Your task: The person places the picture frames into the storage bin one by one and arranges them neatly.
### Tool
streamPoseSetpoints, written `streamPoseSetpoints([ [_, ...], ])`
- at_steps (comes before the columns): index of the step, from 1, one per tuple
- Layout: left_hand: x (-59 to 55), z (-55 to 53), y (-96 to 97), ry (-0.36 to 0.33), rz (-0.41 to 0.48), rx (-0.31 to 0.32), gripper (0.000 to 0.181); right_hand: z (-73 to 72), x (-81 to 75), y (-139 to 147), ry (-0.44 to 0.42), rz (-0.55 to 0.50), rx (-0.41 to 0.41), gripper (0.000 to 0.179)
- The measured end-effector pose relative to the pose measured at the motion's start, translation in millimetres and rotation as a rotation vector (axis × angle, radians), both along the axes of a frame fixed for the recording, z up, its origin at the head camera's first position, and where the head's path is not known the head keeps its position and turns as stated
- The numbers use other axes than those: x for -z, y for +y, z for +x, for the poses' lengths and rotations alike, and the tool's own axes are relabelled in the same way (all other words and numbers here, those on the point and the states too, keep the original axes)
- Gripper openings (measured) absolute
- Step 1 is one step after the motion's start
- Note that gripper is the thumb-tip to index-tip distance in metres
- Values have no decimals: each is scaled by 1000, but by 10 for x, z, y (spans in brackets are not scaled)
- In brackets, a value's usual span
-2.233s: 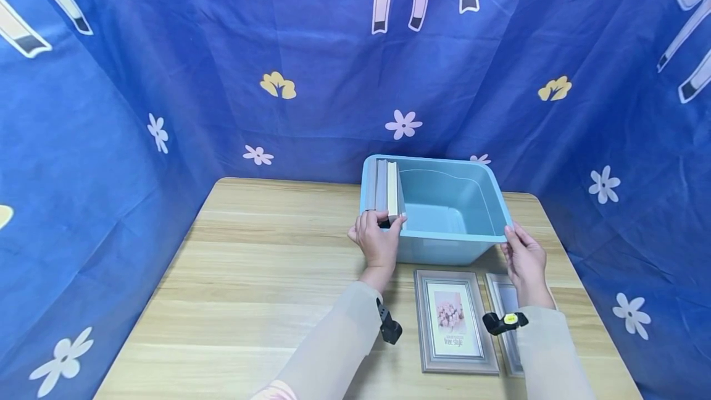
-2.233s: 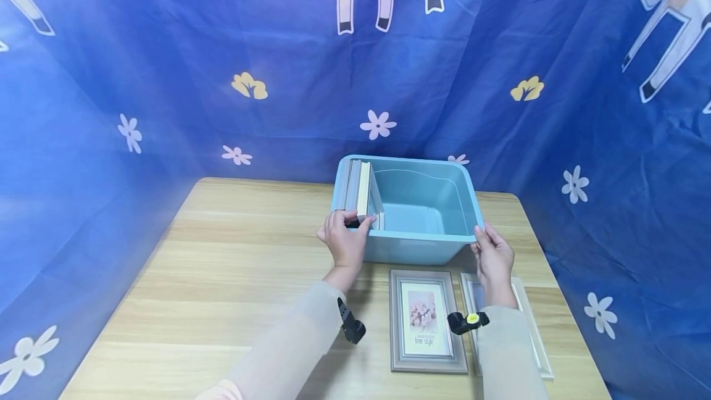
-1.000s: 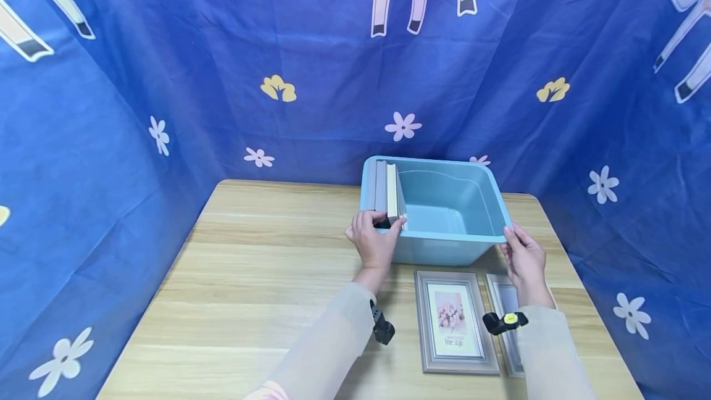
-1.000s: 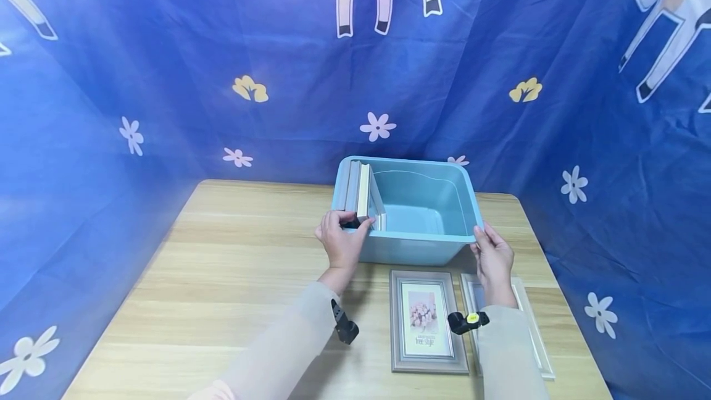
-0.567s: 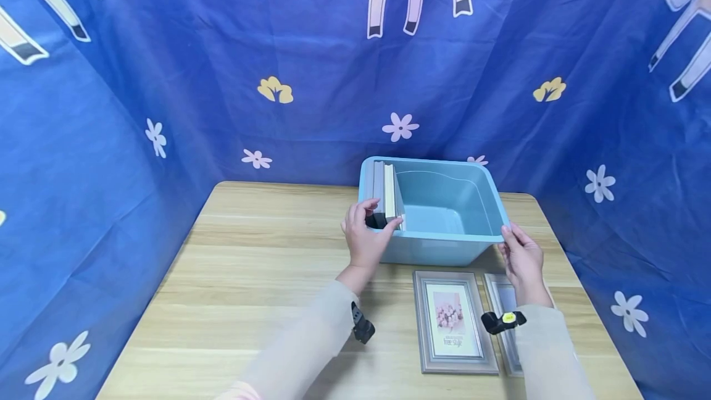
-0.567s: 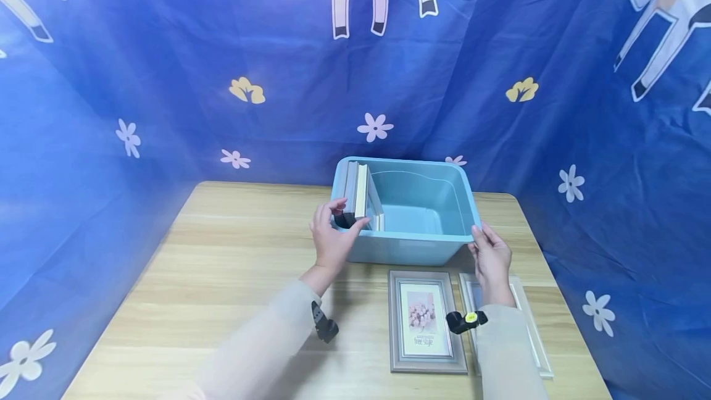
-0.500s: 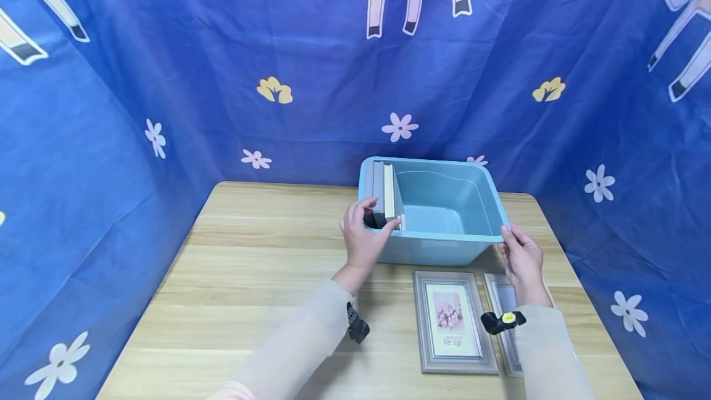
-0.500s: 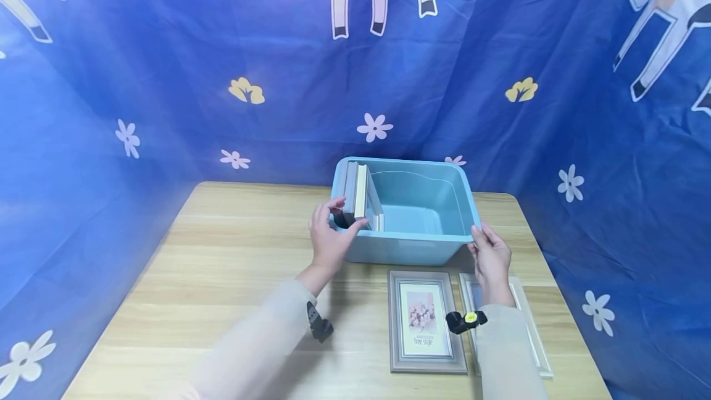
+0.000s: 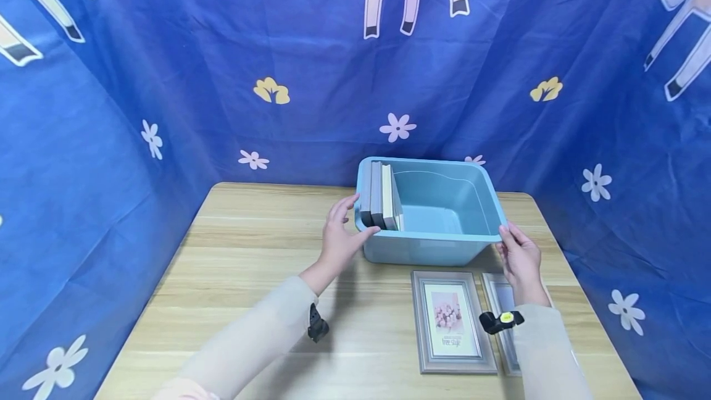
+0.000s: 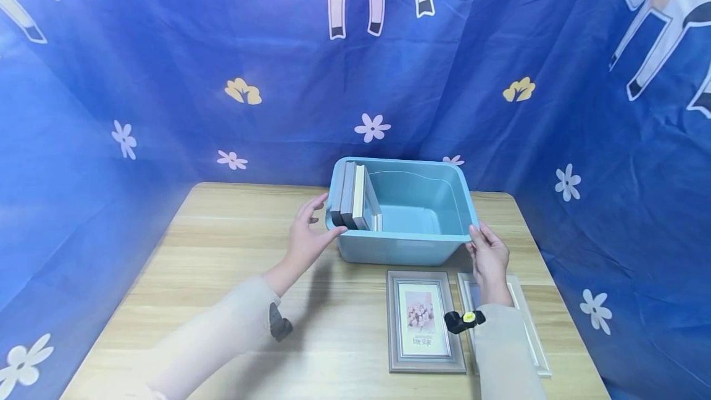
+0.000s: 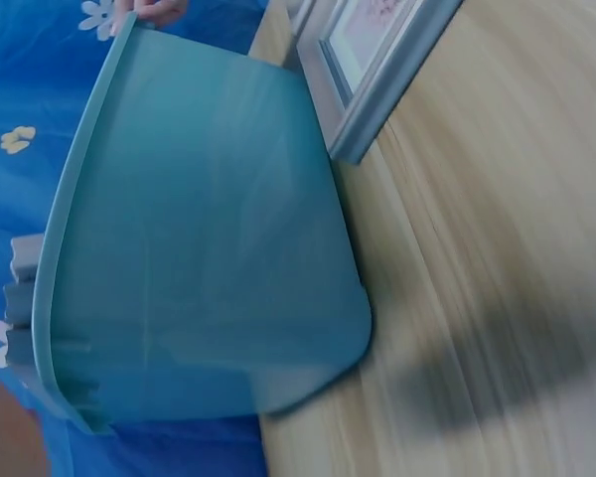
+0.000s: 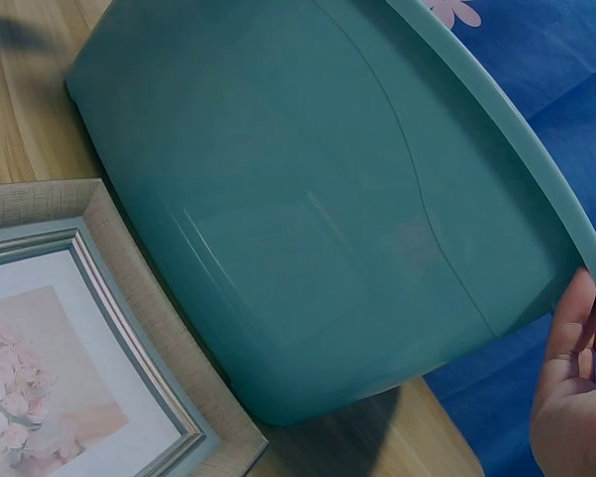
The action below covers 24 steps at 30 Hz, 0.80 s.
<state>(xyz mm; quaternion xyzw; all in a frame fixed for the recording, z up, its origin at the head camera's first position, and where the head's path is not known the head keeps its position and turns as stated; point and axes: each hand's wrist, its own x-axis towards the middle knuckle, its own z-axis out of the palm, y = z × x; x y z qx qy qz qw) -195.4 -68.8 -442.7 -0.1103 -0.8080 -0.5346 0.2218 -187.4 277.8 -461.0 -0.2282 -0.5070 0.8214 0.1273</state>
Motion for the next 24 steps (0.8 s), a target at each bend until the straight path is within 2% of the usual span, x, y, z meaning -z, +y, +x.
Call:
streamPoseSetpoints([
  [6,-3,-37,-118,-117,33,5,73,2,14,-11,-3,17,2,23],
  [10,-11,-48,-164,-211,72,37,72,10,50,-10,29,55,1,30],
  [11,-12,-51,-173,-239,86,47,72,-4,101,26,62,41,-15,30],
  [14,-20,-60,-195,-312,124,79,71,-2,112,28,70,62,-19,34],
  [17,-32,-82,-210,-372,154,105,72,-18,106,33,41,33,-6,30],
  [19,-34,-107,-214,-401,177,122,72,-12,54,4,-10,33,14,25],
  [24,-32,-165,-228,-486,228,157,73,-18,32,18,-42,-7,12,17],
])
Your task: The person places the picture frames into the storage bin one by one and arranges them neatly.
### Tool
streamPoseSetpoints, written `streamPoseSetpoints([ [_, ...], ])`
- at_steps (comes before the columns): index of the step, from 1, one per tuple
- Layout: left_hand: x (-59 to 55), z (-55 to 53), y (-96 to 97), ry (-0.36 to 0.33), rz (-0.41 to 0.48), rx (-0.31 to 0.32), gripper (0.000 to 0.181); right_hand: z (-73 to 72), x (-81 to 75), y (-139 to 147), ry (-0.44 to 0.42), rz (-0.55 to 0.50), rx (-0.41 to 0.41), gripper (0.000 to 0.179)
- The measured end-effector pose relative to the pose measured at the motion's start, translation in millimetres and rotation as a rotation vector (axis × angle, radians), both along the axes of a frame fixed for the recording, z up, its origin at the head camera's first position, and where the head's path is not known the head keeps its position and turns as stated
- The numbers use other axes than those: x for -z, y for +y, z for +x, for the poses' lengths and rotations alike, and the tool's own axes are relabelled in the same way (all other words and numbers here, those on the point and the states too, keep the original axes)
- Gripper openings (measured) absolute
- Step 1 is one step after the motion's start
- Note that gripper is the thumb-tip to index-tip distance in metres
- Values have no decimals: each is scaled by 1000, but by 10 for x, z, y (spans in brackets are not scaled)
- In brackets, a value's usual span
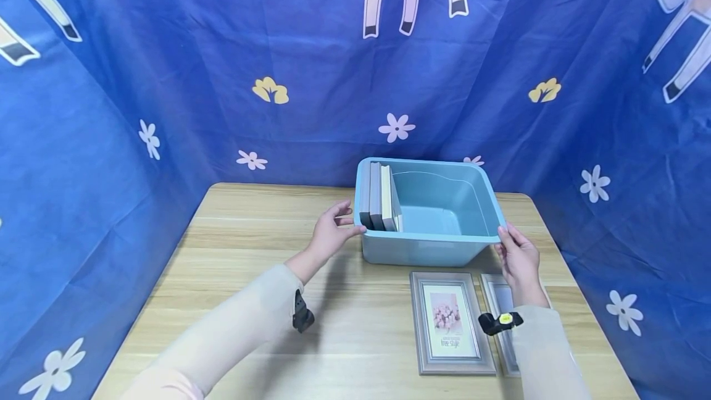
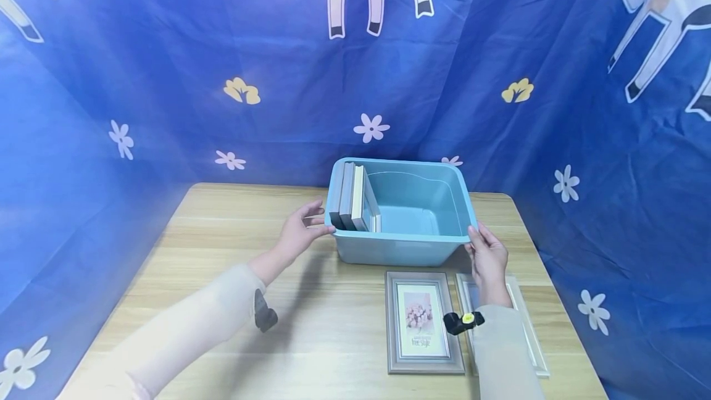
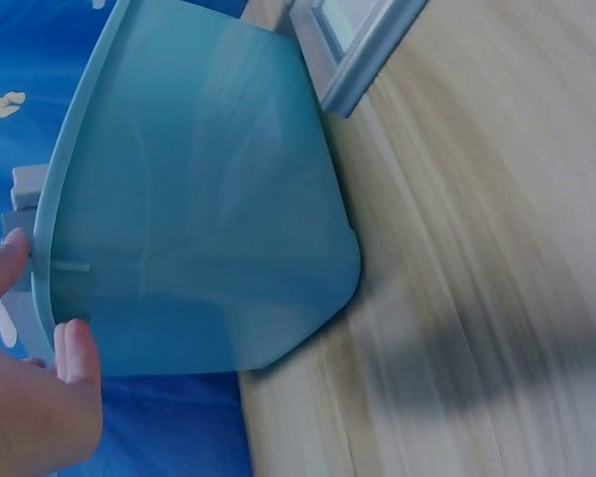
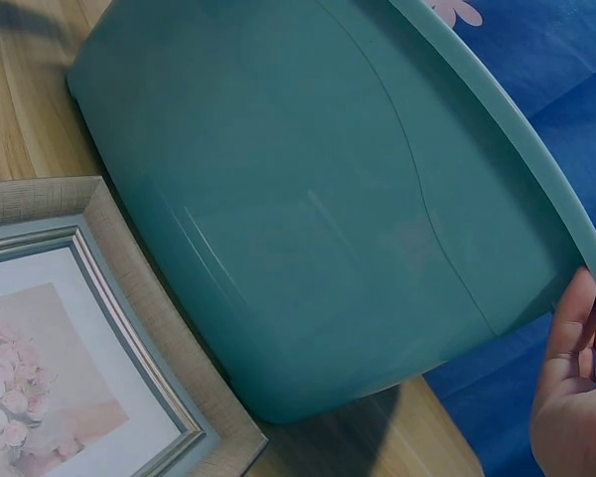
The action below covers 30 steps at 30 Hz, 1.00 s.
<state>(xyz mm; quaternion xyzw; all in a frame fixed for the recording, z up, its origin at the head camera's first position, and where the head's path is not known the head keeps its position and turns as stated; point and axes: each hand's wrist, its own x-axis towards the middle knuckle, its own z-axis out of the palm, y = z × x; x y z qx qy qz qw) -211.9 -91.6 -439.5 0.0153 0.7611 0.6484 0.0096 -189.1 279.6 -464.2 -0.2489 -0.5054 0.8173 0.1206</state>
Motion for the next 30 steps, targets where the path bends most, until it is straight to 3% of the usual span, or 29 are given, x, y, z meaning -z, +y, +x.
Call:
streamPoseSetpoints([
  [6,-21,-26,-11,-64,10,33,71,5,-3,-1,-11,11,-3,23],
  [17,-37,-43,8,-68,3,31,63,4,1,4,-12,18,6,19],
  [22,-23,-55,24,-97,59,12,63,0,4,6,-16,28,3,24],
  [30,-55,-36,52,-142,99,-26,63,3,-16,-14,-3,16,-3,13],
])
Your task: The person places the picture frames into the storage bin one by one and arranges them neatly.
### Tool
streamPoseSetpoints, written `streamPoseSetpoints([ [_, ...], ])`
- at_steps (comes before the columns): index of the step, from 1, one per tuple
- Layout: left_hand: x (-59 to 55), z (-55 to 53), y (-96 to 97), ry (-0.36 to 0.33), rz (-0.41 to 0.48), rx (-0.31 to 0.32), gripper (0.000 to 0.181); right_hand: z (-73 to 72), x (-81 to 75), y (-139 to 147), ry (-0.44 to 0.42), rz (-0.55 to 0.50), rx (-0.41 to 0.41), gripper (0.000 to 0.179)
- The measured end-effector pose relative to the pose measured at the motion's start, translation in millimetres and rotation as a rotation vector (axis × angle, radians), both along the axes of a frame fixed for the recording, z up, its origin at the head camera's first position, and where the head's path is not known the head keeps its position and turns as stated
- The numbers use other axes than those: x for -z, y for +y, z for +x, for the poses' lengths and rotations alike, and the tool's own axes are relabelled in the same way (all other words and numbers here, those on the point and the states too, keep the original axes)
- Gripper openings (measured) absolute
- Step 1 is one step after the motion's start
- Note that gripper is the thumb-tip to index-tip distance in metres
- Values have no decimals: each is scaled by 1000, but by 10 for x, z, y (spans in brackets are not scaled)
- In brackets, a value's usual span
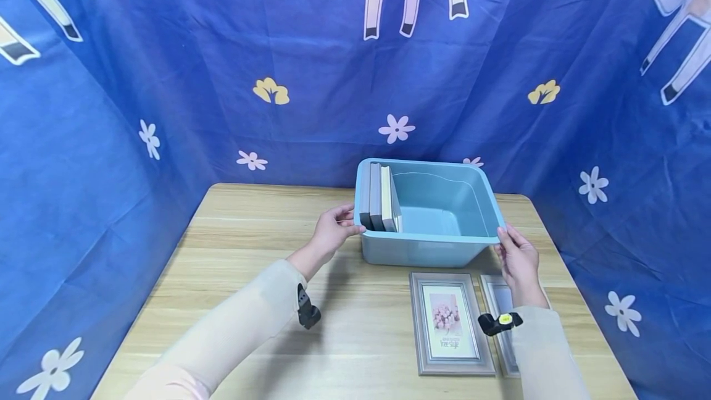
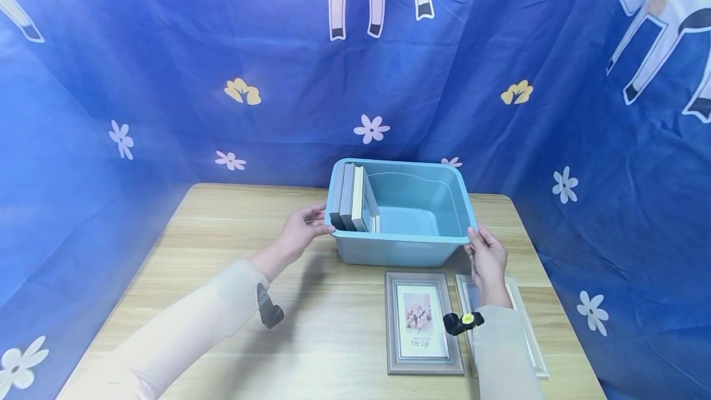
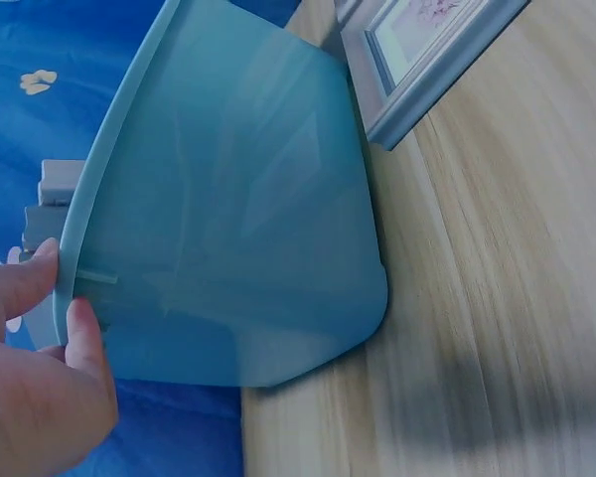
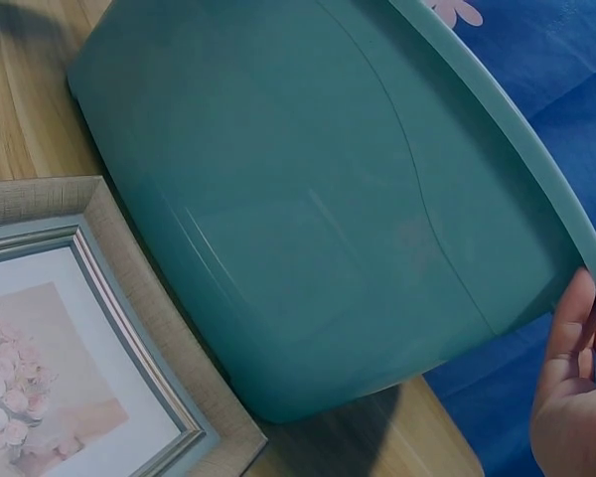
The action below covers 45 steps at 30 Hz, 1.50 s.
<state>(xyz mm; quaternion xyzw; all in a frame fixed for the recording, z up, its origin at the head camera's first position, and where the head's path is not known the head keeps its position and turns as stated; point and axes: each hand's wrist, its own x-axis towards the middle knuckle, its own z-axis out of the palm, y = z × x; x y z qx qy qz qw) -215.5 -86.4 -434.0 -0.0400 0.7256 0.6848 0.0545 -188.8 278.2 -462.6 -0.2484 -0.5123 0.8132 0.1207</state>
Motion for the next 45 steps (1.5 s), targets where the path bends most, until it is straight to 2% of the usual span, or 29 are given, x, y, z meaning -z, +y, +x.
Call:
streamPoseSetpoints([
  [8,-5,14,9,3,-9,3,64,11,-21,-1,12,-5,-14,13],
  [15,12,8,-1,-3,-23,4,64,26,-74,64,-9,-32,-89,13],
  [18,24,2,-5,1,-25,5,64,48,-109,110,-7,-30,-157,27],
  [21,33,-4,-8,2,-24,4,65,76,-139,161,9,-4,-227,50],
  [23,39,-10,-10,3,-22,5,64,96,-155,197,27,12,-270,59],
  [24,37,-9,-9,2,-21,6,64,104,-161,216,36,20,-287,58],
  [28,36,-5,-7,-1,-15,9,63,129,-178,294,73,95,-351,44],
  [30,36,-1,0,-2,-12,11,64,142,-189,333,84,147,-365,43],
  [36,44,-7,-6,-4,-1,7,63,198,-234,424,82,281,-373,63],
  [45,14,10,-3,-6,-13,6,64,240,-271,519,-4,480,-426,70],
])
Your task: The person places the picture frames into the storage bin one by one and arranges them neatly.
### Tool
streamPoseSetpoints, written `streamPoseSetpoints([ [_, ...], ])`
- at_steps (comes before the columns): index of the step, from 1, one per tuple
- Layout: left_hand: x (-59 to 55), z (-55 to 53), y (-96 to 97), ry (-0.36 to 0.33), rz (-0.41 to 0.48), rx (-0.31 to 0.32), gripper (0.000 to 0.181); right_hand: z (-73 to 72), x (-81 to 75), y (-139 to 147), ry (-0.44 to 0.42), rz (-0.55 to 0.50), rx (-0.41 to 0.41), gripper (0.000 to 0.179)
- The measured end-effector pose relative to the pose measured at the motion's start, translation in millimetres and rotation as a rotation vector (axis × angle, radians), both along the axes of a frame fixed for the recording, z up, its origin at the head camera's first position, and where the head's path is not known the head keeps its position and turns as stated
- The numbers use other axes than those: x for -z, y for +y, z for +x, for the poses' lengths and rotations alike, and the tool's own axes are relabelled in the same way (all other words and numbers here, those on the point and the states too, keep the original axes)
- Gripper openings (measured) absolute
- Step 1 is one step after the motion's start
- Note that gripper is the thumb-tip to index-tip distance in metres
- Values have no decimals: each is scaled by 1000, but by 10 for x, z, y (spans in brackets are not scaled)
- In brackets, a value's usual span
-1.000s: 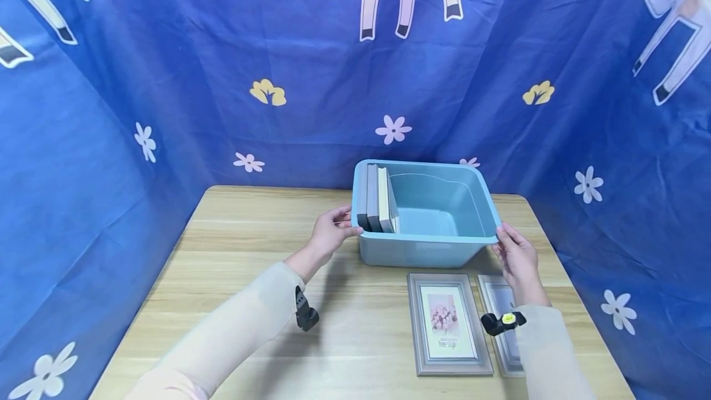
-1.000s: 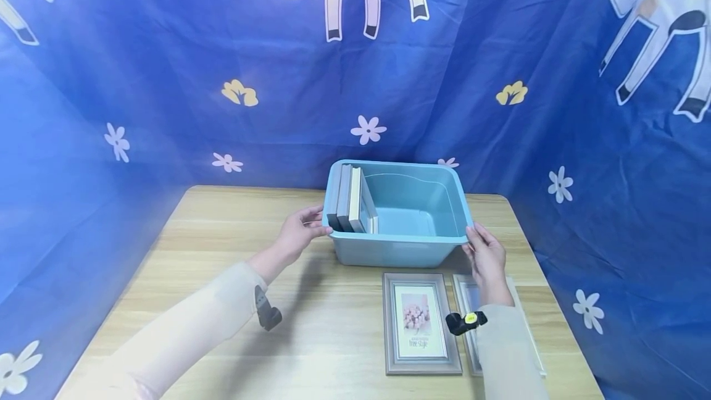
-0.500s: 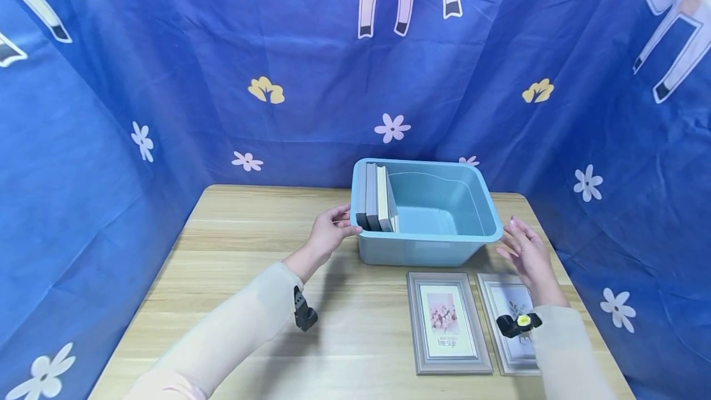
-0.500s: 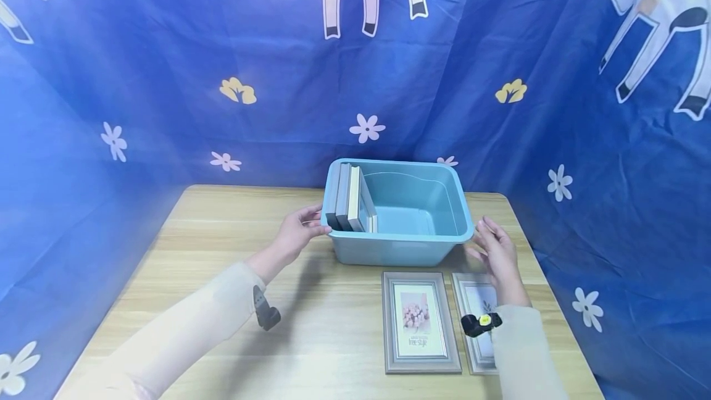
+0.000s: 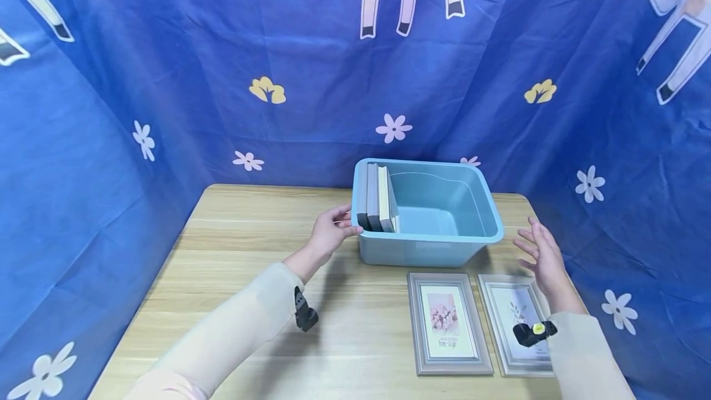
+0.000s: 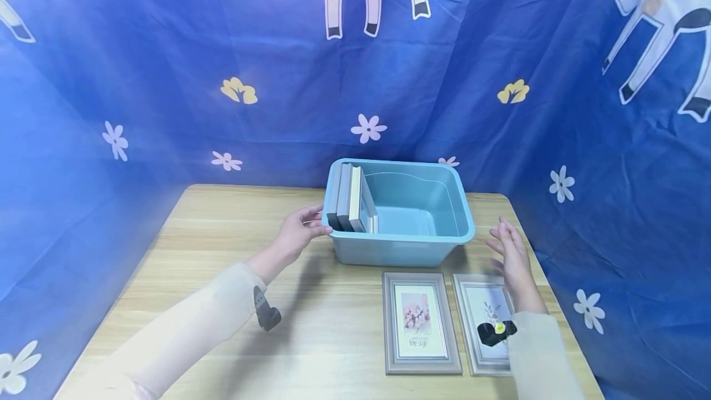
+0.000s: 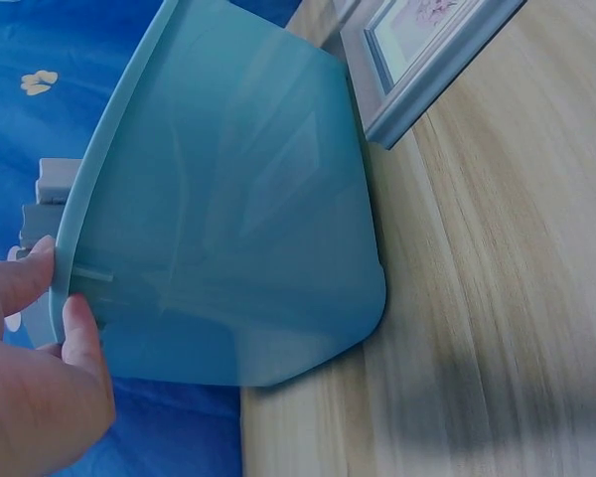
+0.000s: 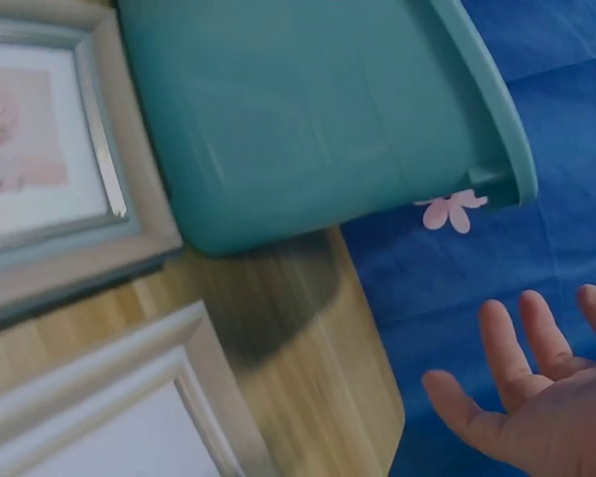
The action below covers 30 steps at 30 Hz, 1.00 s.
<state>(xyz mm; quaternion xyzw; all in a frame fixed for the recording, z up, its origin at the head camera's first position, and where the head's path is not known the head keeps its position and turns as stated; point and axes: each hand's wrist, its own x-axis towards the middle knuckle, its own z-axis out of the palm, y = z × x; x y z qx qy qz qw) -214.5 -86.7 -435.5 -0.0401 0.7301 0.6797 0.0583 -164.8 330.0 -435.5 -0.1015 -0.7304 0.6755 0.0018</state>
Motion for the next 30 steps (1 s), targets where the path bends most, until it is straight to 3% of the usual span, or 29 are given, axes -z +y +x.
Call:
streamPoseSetpoints([
  [7,2,3,15,1,12,1,63,56,77,65,47,225,-46,67],
  [14,-1,7,22,3,2,-3,64,97,247,124,202,483,-40,63],
  [17,1,7,21,4,2,-5,64,108,338,146,226,589,-21,67],
  [23,11,5,15,2,5,-5,64,137,504,155,131,825,59,80],
  [30,27,-8,7,-1,16,-7,63,188,663,125,-14,919,95,95],
])
